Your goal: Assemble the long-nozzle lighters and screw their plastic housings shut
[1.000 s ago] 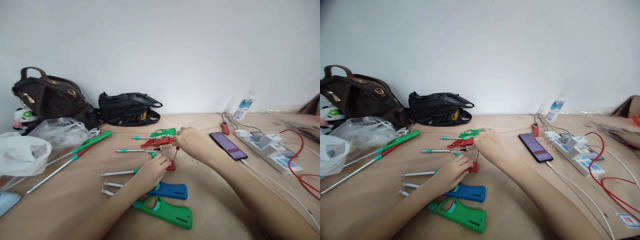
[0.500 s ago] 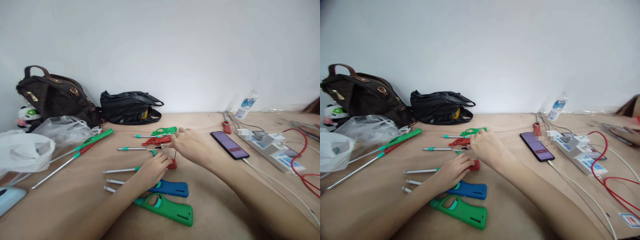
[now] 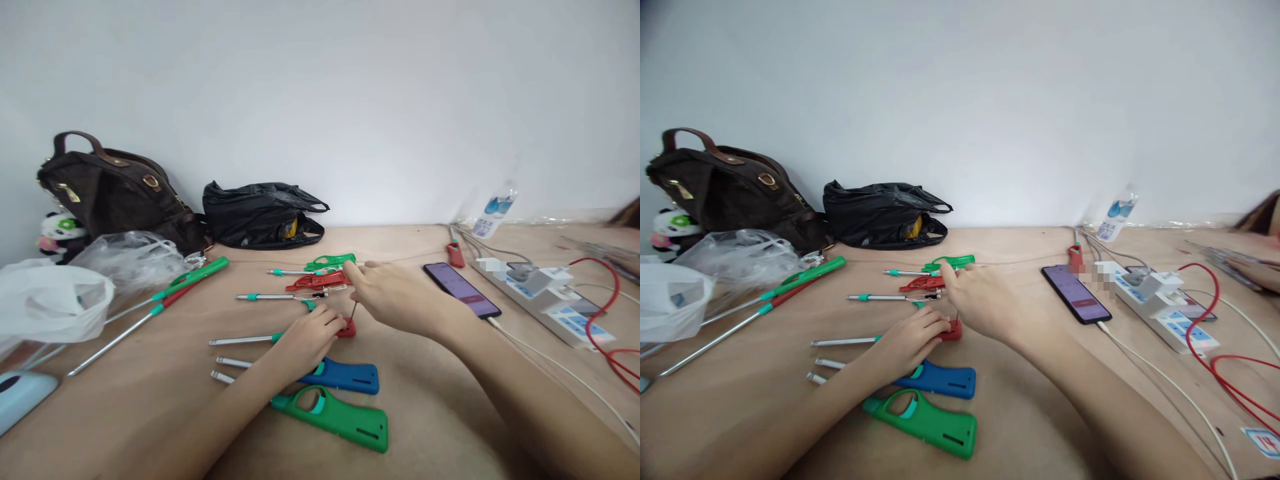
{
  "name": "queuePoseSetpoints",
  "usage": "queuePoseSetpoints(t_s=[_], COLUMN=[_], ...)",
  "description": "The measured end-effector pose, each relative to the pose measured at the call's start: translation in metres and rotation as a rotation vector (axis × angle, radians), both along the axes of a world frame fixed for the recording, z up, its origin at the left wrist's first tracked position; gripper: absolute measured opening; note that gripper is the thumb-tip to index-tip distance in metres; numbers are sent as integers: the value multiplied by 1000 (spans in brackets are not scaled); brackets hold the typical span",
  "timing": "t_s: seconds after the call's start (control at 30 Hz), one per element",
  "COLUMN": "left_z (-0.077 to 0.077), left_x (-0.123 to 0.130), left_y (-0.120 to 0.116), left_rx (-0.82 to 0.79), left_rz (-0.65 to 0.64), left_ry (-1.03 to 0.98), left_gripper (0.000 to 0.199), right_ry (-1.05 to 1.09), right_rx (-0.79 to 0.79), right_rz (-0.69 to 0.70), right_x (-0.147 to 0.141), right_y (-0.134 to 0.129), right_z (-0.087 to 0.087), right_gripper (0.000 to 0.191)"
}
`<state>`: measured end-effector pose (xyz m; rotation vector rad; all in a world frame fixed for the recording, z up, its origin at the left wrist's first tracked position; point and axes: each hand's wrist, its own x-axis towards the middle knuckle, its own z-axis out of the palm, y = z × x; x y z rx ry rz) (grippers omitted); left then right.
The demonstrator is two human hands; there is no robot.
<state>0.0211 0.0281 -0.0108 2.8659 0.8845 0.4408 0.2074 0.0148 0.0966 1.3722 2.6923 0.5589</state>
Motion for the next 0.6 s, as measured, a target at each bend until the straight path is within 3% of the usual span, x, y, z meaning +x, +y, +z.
queuePoseSetpoints(t_s=[0.2, 0.4, 0.6], left_z=[1, 2, 1], left_x=[0, 0, 0], left_y=[-1, -1, -1], left_rx=[9, 3, 7], left_rz=[12, 4, 3], left_ry=[22, 19, 3], left_gripper=[24, 22, 23], right_ry=[-43, -13, -39], right_rx=[-3, 20, 8], right_rz=[-79, -10, -77], right_x=[-3, -1, -4], right_y=[4, 0, 7], right_z=[0, 1, -2], right_gripper=[20, 19, 19])
